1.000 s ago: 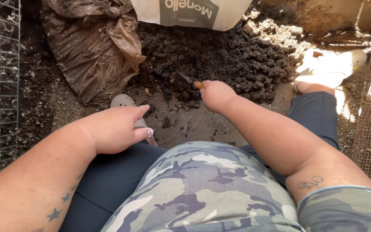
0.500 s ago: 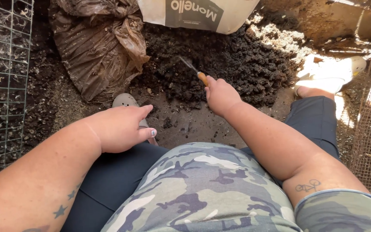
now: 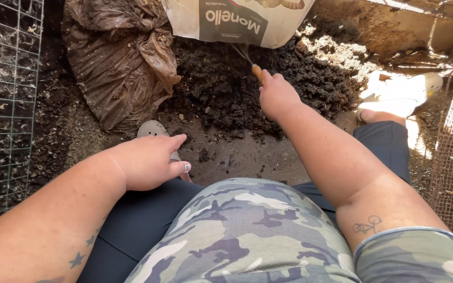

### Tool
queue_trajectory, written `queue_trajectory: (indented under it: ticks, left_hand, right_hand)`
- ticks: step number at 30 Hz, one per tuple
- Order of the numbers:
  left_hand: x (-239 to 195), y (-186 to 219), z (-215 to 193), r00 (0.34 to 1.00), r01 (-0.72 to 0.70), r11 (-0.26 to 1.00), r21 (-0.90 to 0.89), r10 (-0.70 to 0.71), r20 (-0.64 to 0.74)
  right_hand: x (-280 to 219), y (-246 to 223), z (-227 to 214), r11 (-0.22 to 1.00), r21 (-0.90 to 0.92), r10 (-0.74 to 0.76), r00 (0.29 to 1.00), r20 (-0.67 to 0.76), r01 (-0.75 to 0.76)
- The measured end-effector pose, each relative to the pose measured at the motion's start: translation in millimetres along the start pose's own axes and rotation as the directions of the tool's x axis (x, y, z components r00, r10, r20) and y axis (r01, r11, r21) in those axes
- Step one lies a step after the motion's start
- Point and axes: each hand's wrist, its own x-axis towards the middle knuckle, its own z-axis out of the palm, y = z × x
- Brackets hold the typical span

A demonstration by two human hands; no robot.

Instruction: Using a small hand rake to turn and aerate soil or compost inside a fenced enclosure.

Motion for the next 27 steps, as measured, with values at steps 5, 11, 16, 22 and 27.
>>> queue_trajectory:
  ticks: [5,11,16,22,27]
  left_hand:
    - [4,-3,-2,1.000,0.007,1.000,-0.010,-0.007,-0.008]
    - [4,0,-3,1.000,0.006,1.000,-0.006,-0.006,0.003]
    - [3,1,-1,1.000,0.003,1.000,0.006,-0.003,-0.018]
    - [1,9,-2,0.999,0.020,1.000,0.019,-0.020,-0.025]
    - [-4,12,1,0.999,0.038,0.999,0.025,-0.038,0.009]
  right_hand:
    - [-42,-33,2,0.998,0.052,-0.039,0.993,0.115,0.034]
    - [-54,-18,57,0.991,0.088,-0.112,0.982,0.155,0.099]
    - [-89,-11,22,0.959,0.238,-0.163,0.987,0.005,0.157]
    - [-105,-3,31,0.909,0.357,0.088,0.939,0.333,-0.212]
    - [-105,-12,-11,0.895,0.418,0.071,0.976,0.208,-0.154]
